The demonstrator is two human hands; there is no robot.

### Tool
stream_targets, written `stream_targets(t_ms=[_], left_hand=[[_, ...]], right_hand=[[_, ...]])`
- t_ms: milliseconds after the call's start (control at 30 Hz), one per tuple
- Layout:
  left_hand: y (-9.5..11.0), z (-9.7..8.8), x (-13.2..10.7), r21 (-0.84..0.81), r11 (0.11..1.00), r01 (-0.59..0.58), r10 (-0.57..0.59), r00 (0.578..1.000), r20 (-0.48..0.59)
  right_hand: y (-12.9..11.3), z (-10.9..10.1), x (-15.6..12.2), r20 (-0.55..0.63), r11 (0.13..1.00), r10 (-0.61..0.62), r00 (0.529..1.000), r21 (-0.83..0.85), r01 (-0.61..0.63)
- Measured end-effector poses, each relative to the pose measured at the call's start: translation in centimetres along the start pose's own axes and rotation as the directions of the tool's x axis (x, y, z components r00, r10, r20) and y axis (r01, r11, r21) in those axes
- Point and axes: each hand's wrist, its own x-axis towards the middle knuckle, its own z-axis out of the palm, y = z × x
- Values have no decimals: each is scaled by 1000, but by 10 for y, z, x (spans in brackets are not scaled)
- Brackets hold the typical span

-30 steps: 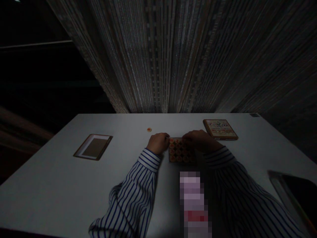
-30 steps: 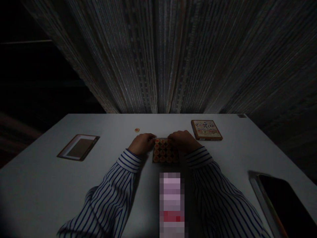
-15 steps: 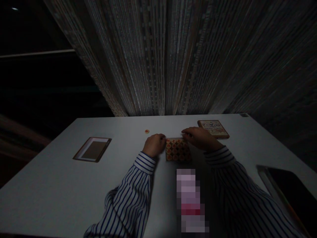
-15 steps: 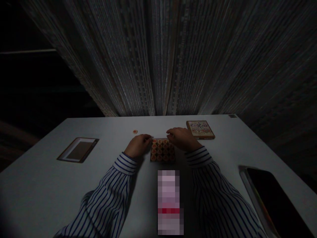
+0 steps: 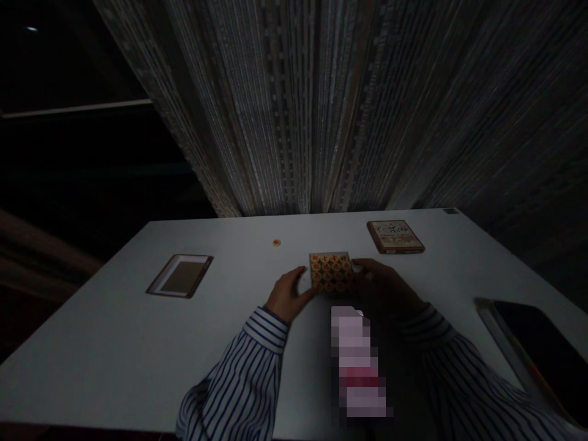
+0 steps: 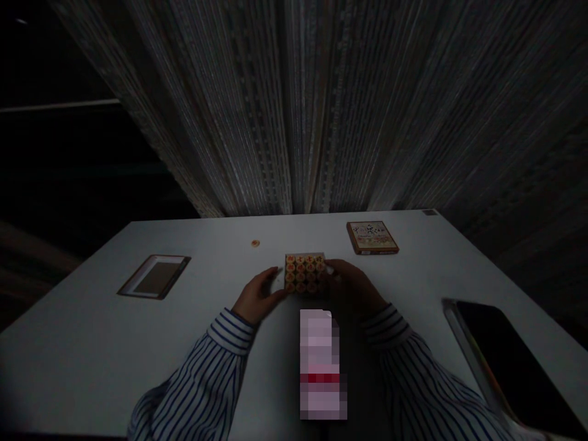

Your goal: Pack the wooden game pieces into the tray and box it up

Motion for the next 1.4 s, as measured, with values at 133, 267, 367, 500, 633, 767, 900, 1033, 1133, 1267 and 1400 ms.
stream_targets(t_ms=[133, 267, 367, 500, 633, 767, 900, 1033, 1133, 1267, 1400], left_hand=[[-5, 5, -4, 50, 998, -45, 45, 999, 8], [-5, 5, -3, 130, 988, -83, 80, 996, 30], [-5, 4, -3, 161, 980, -120, 112, 992, 58], [-3, 3, -2, 193, 971, -140, 126, 988, 83], [-2, 3, -2, 213, 969, -129, 110, 989, 99], [-3, 3, -2, 211, 967, -143, 124, 987, 101], [-7, 6, -1, 212, 961, -180, 166, 983, 84], [-12, 8, 0, 208, 954, -214, 205, 977, 64], [-13, 9, 0, 200, 955, -218, 212, 976, 53], [-13, 9, -1, 202, 955, -218, 211, 976, 54], [-13, 9, -1, 201, 956, -213, 206, 977, 57]], right_hand=[[-2, 5, -11, 78, 983, 84, 993, 157, -96], [-1, 7, -15, 140, 959, 41, 989, 273, -79], [2, 7, -16, 136, 964, 16, 991, 260, -51], [4, 7, -17, 153, 965, 6, 988, 257, -46], [4, 9, -17, 148, 963, 37, 988, 260, -75], [5, 10, -17, 147, 969, 75, 986, 222, -107], [9, 13, -17, 128, 968, 71, 989, 232, -99], [11, 15, -17, 111, 965, 66, 992, 244, -92], [9, 13, -17, 110, 964, 68, 992, 247, -93], [7, 11, -17, 126, 967, 84, 989, 231, -111], [5, 11, -16, 111, 969, 74, 991, 225, -98]])
